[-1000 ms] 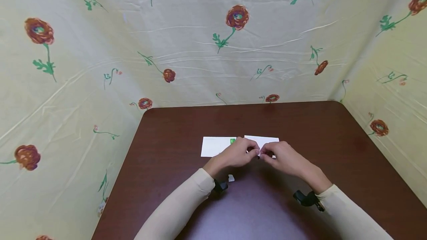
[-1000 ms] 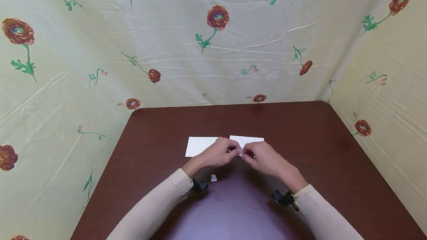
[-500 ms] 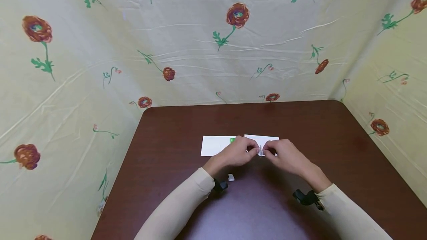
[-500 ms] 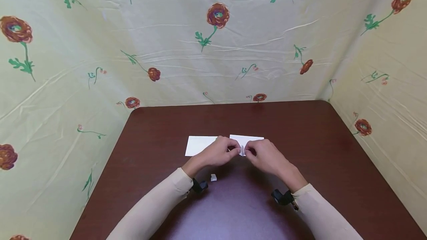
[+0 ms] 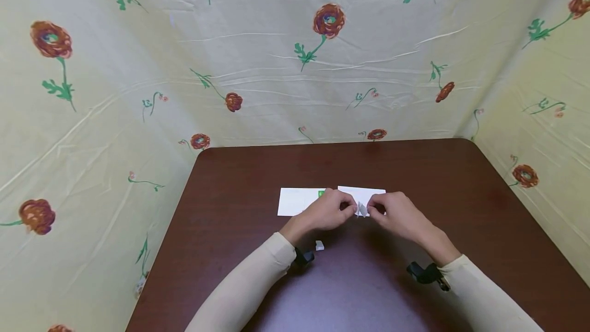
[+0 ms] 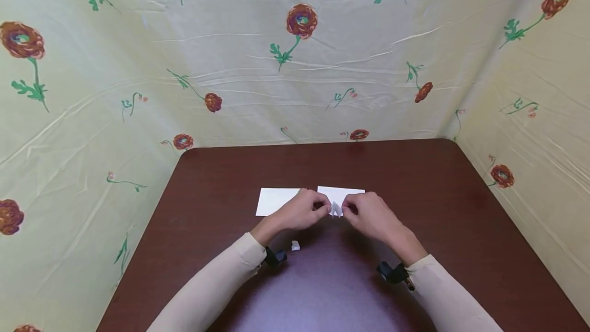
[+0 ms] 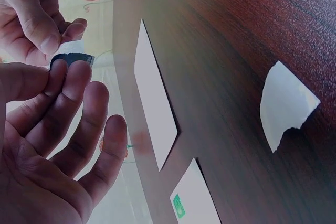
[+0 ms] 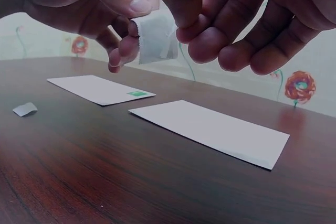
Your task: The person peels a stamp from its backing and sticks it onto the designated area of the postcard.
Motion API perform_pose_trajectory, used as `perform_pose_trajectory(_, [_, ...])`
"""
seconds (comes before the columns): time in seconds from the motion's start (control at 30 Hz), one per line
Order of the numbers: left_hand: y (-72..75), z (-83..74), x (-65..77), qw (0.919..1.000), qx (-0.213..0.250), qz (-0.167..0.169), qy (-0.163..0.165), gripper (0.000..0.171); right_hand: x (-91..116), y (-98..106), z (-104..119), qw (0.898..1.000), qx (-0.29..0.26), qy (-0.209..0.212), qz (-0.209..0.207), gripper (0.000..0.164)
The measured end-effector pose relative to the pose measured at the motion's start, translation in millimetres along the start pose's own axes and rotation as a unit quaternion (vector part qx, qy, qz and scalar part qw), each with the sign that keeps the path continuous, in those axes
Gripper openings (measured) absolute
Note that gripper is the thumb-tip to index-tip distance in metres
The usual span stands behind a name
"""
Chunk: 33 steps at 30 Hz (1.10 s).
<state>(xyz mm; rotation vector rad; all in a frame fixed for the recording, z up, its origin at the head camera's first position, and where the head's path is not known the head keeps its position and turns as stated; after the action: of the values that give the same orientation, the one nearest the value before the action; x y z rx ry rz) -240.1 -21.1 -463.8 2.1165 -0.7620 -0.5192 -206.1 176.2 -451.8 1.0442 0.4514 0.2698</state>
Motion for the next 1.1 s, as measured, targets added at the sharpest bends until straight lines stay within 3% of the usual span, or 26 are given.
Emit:
perform_pose_trajectory(0.43, [1.3,3.3,1.6,0.9986,-0.024,-0.033,0.033,0.017,6.7,7.3,-13.2,0.999,0.002,-0.049,0.007,0.009])
perform_pose_trajectory(0.73, [2.2,4.2,1.4,0.9976,-0.026,-0.049,0.041,0.016,11.8,-2.5,-16.2,0.996,-0.022,-0.024,0.086,0.014])
perform_pose_trajectory(1.1, [3.7,2.6,2.9,0.9977,-0.020,-0.045,0.046,0.016,17.2,-13.6,-8.4,0.990,-0.028,-0.003,0.141,0.020])
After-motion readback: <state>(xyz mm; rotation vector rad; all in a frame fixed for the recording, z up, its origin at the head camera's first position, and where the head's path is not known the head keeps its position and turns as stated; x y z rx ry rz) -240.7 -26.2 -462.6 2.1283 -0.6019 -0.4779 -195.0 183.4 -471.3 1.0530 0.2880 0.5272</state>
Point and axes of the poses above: each hand's wrist, its own x-axis away from the middle knuckle, its own y-axis out of the back of the hand, z = x × y, the point moved 2 cm from there along -x, towards the middle knuckle, and after that the axes turned 3 degrees about -x, right-handed, at the moved point
